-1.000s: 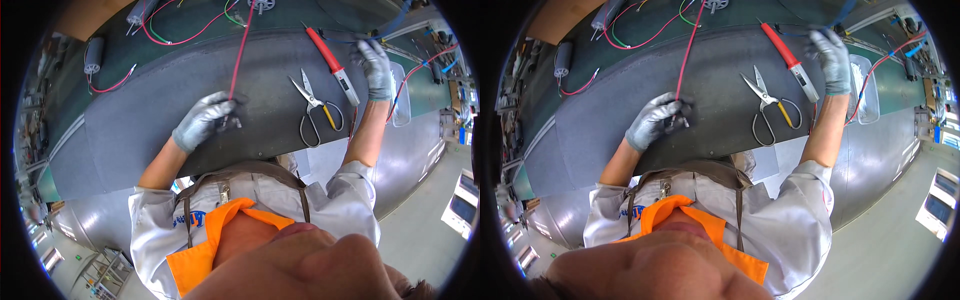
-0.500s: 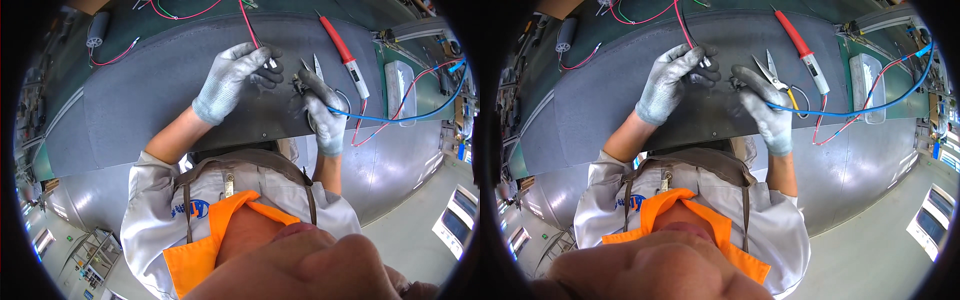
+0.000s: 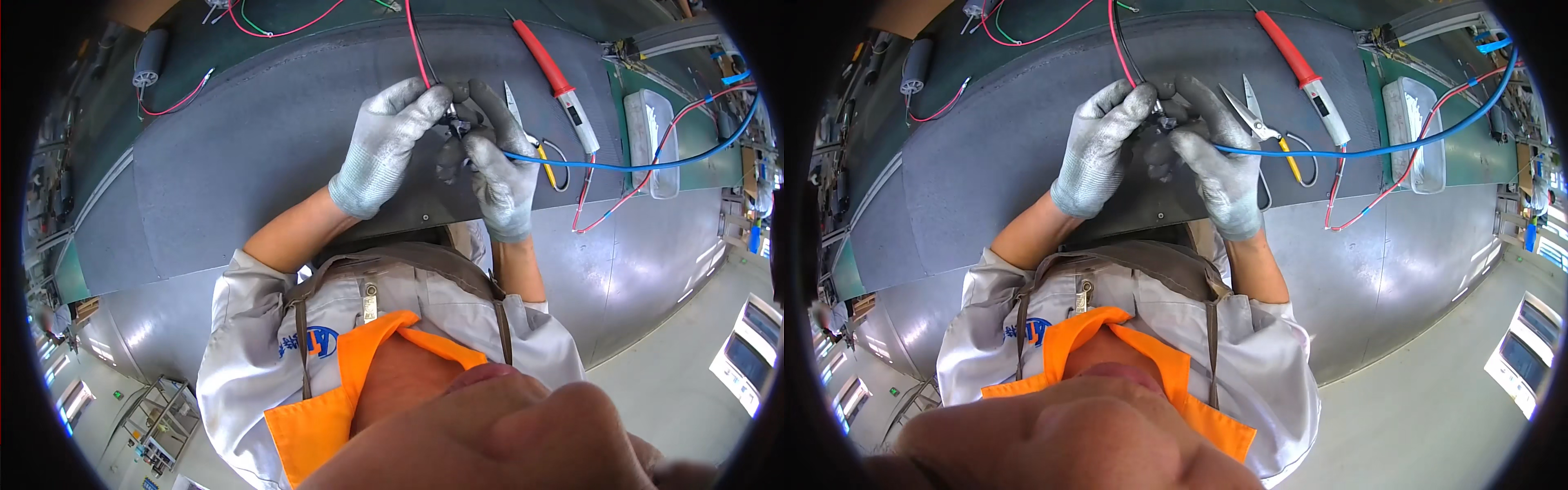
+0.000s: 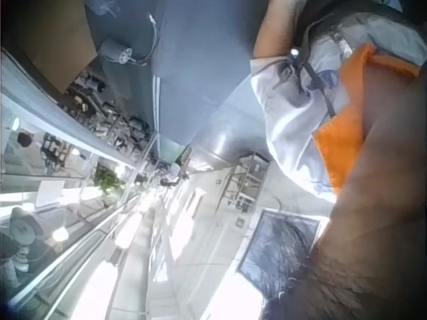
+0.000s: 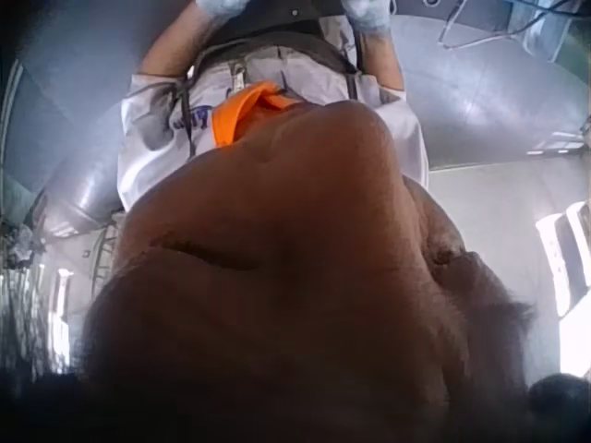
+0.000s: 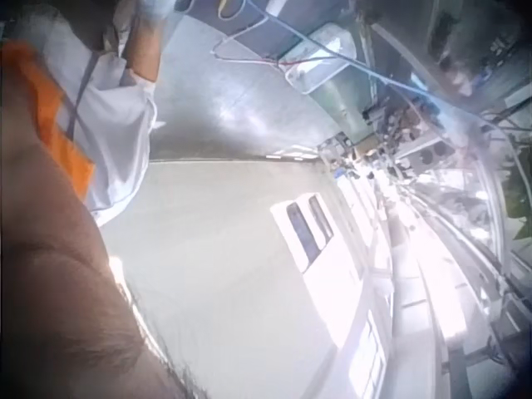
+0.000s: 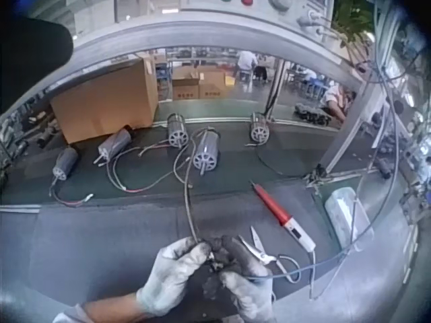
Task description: Assembling electric motors by wiring connections and securing them with zip ties on a factory assembly line.
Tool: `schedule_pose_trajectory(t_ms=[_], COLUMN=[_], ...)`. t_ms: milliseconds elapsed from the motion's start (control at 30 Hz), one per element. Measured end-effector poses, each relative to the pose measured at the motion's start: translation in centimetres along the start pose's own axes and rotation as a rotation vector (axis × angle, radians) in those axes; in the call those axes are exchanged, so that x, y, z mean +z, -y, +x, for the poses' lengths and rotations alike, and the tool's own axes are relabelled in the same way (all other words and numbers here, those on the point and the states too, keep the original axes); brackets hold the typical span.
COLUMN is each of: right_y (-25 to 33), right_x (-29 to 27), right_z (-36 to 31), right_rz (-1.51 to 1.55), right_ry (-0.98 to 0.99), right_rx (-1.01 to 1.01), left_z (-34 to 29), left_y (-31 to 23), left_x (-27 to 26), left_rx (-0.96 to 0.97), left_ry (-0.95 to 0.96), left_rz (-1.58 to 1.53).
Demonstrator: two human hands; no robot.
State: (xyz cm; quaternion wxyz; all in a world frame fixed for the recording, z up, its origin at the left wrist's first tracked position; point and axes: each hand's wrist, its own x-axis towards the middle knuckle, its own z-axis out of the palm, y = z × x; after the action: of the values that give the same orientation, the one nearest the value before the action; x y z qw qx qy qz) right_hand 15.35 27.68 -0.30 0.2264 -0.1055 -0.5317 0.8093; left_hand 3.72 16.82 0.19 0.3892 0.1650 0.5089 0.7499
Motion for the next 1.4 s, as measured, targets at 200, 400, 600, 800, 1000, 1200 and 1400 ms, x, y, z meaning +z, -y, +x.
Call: schedule_pose_trajectory(t_ms=[200,400,600,800,1000,1200,1400], right_y=[-0.8,4.9,3.1,2.0,2.4,3.8,7.4], right_x=[-2.2,-13.8,-19.0,-14.7,-14.2,-15.3,-13.1], right_z=[1.4,5.3,8.5,15.8,17.2,12.4,4.0], right_rz=[-0.011,-1.811,-1.553,-0.838,-1.176,-1.326,-1.299], right_ry=[-0.052,-0.121,-0.042,0.115,0.233,0.024,0.306], right_rx=[0.096,-0.229,-0.111,0.115,0.221,-0.075,-0.173], left_z=[0.4,2.5,2.6,2.7,3.5,4.2,5.4], left_y=[1.4,2.4,1.7,0.9,0.1,2.1,2.9], left_x=[-1.2,-4.1,-3.9,-3.8,-3.5,-3.4,-3.5], left_rx=[-0.184,-0.048,-0.103,-0.024,-0.086,-0.072,-0.190], left_ry=[0.144,0.011,0.010,0.016,0.016,0.129,0.209], left_rz=[-0.451,-0.395,-0.337,-0.348,-0.314,-0.320,-0.257])
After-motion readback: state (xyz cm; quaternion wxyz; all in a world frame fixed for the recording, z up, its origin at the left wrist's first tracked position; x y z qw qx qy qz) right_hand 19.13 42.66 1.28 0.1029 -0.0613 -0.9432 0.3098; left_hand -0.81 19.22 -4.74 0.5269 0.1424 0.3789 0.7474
